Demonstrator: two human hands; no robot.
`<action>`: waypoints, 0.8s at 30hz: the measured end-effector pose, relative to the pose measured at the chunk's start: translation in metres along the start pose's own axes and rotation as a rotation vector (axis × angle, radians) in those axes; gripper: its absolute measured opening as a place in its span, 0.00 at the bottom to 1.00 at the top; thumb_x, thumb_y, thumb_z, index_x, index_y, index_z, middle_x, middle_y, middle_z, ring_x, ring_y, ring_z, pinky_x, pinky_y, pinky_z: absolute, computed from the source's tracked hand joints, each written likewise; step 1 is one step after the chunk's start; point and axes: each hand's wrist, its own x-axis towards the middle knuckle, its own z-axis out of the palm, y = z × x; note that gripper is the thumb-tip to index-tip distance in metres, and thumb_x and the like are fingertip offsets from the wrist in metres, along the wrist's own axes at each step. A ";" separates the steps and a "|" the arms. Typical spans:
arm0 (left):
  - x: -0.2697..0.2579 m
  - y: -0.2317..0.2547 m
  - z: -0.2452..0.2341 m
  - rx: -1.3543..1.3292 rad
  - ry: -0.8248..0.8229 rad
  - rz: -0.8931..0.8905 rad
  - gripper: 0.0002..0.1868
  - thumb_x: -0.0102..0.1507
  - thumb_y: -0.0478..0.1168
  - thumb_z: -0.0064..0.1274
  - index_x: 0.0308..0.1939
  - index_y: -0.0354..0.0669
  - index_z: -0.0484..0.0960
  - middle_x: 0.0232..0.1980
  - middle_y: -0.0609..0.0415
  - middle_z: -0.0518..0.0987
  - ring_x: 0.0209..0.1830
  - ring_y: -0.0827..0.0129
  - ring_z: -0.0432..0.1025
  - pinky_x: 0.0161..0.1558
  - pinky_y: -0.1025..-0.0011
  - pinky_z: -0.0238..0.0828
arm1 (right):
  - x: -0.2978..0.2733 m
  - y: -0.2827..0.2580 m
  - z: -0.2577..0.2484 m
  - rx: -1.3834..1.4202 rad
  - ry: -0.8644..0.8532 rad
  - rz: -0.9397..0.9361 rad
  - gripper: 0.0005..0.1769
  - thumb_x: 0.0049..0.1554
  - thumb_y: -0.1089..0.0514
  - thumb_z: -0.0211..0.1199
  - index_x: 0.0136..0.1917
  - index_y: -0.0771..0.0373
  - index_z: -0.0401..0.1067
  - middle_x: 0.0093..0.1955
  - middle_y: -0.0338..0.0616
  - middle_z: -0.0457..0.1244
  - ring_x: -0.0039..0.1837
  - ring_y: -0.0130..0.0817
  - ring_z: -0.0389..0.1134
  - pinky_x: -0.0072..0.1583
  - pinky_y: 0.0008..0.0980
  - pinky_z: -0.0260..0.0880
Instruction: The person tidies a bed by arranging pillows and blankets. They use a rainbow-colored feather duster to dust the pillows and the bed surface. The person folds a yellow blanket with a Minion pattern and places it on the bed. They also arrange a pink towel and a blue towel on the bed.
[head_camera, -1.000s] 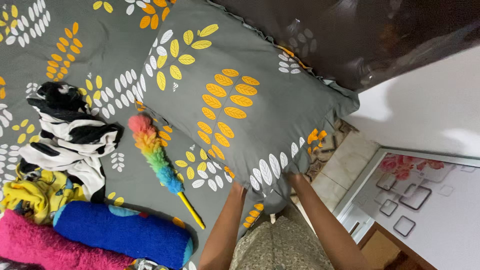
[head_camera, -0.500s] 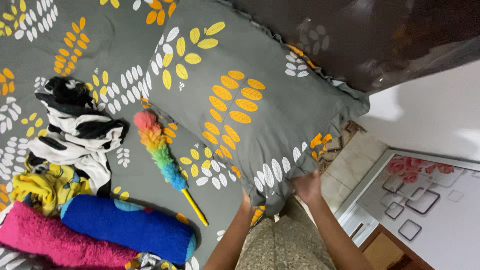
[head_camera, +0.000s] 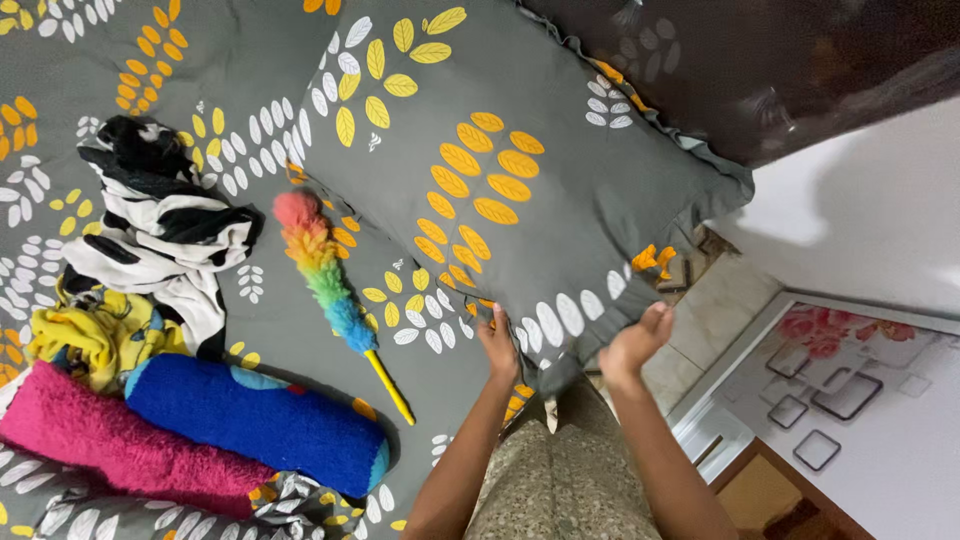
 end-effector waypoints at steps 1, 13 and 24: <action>0.000 -0.001 0.000 0.021 -0.011 0.034 0.23 0.73 0.51 0.56 0.33 0.39 0.66 0.31 0.63 0.64 0.30 0.77 0.53 0.30 0.74 0.50 | 0.014 0.008 -0.009 0.023 0.027 0.011 0.12 0.72 0.50 0.51 0.58 0.61 0.64 0.56 0.35 0.59 0.58 0.27 0.60 0.61 0.32 0.60; 0.030 0.163 -0.005 0.491 0.343 0.508 0.29 0.67 0.40 0.50 0.68 0.29 0.61 0.67 0.39 0.65 0.68 0.52 0.59 0.70 0.57 0.52 | 0.122 0.022 -0.033 -0.302 -0.360 0.292 0.22 0.71 0.48 0.51 0.70 0.63 0.67 0.53 0.38 0.62 0.54 0.36 0.61 0.57 0.42 0.60; 0.015 0.238 0.157 1.372 -0.136 0.934 0.42 0.64 0.64 0.52 0.79 0.59 0.60 0.84 0.44 0.48 0.84 0.41 0.38 0.73 0.29 0.24 | 0.195 -0.004 0.031 -0.765 -0.024 -0.506 0.17 0.75 0.50 0.54 0.52 0.66 0.66 0.43 0.57 0.64 0.47 0.54 0.65 0.53 0.48 0.67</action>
